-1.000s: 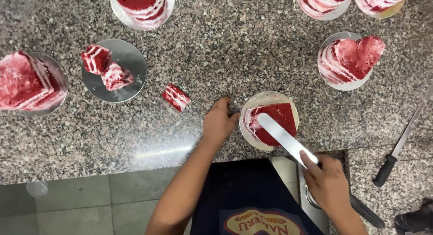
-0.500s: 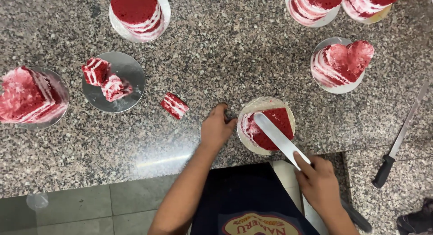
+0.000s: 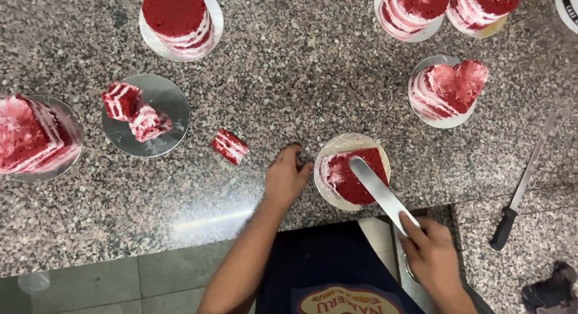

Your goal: The person slices a small piece off a red velvet cake layer with a long knife, then uses an icing spatula to scoop white frosting from a bowl and spread it over the top and sides of the cake layer on a turntable, working among several other layered cakes on the counter.

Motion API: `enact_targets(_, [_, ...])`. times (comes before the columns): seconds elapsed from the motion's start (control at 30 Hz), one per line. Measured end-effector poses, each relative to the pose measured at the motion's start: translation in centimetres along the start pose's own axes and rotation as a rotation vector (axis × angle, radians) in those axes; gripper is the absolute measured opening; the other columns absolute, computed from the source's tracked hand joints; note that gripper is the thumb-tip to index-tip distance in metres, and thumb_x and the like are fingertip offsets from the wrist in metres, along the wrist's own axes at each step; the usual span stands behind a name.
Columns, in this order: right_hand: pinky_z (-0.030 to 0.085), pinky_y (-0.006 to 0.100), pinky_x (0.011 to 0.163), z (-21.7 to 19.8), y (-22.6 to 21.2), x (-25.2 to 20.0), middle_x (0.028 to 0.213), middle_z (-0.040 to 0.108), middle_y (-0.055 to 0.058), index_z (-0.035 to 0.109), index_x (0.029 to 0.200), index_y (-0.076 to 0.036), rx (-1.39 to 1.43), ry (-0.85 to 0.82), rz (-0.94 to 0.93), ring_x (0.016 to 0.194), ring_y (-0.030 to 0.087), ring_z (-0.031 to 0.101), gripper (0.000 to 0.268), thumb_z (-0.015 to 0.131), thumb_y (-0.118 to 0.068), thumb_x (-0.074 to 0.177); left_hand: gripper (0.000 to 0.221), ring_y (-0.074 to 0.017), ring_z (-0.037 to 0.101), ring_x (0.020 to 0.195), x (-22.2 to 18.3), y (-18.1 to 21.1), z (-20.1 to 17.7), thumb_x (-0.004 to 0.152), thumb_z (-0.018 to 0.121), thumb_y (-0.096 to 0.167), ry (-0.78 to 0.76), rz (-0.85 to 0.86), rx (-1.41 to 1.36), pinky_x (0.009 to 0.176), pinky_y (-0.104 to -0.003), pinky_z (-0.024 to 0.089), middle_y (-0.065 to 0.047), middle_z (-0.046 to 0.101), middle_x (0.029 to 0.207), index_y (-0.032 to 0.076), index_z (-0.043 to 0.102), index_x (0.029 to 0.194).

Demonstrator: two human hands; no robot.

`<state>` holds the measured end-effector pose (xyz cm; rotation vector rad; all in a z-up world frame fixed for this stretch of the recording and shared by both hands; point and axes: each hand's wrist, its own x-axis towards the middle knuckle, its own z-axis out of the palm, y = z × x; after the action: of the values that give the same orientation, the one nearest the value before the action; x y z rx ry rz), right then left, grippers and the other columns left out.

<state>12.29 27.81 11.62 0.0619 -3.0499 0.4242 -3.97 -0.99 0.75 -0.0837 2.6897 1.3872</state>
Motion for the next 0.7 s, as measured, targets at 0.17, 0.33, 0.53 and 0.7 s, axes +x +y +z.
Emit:
enact_targets(0.17, [0.054,0.037,0.083,-3.9,1.7,-1.1,0.108,0.067,0.012,0.071,0.128,-0.015,0.019,-0.139,0.000,0.096,0.028,0.064,0.053,0.078,-0.016,0.076,0.040,-0.0282,0.071,0.072,-0.4,-0.6,0.3,0.086,0.079,0.026,0.057,0.033,-0.036,0.065,-0.042,0.058,-0.008,0.071,0.090,0.011,0.064,0.119])
enact_targets(0.33, [0.058,0.034,0.074,-10.1,-2.9,6.6,0.122,0.072,0.007,0.074,0.124,-0.013,-0.286,-0.206,-0.221,0.084,0.022,0.066,0.053,0.067,0.003,0.075,0.034,-0.0269,0.070,0.069,-0.6,-1.0,0.0,0.090,0.076,0.025,0.063,0.119,-0.124,0.064,-0.041,0.058,-0.008,0.071,0.086,0.009,0.066,0.118])
enact_targets(0.53, [0.057,0.037,0.078,-12.9,-13.2,15.9,0.113,0.074,-0.004,0.076,0.117,-0.019,-0.653,-0.250,-0.529,0.091,0.021,0.069,0.046,0.070,-0.012,0.072,0.026,-0.0231,0.068,0.070,-0.8,-1.6,-0.3,0.093,0.074,0.019,0.125,0.131,-0.309,0.066,-0.037,0.057,-0.010,0.068,0.081,0.006,0.068,0.114])
enact_targets(0.7, [0.053,0.036,0.070,-10.1,-17.5,18.8,0.097,0.070,0.001,0.075,0.104,-0.011,-0.927,-0.439,-0.773,0.090,0.024,0.067,0.028,0.069,-0.017,0.078,0.026,-0.0229,0.069,0.072,-0.8,-1.8,-0.1,0.093,0.073,0.019,0.158,0.136,-0.356,0.067,-0.036,0.057,-0.010,0.068,0.083,0.006,0.067,0.115])
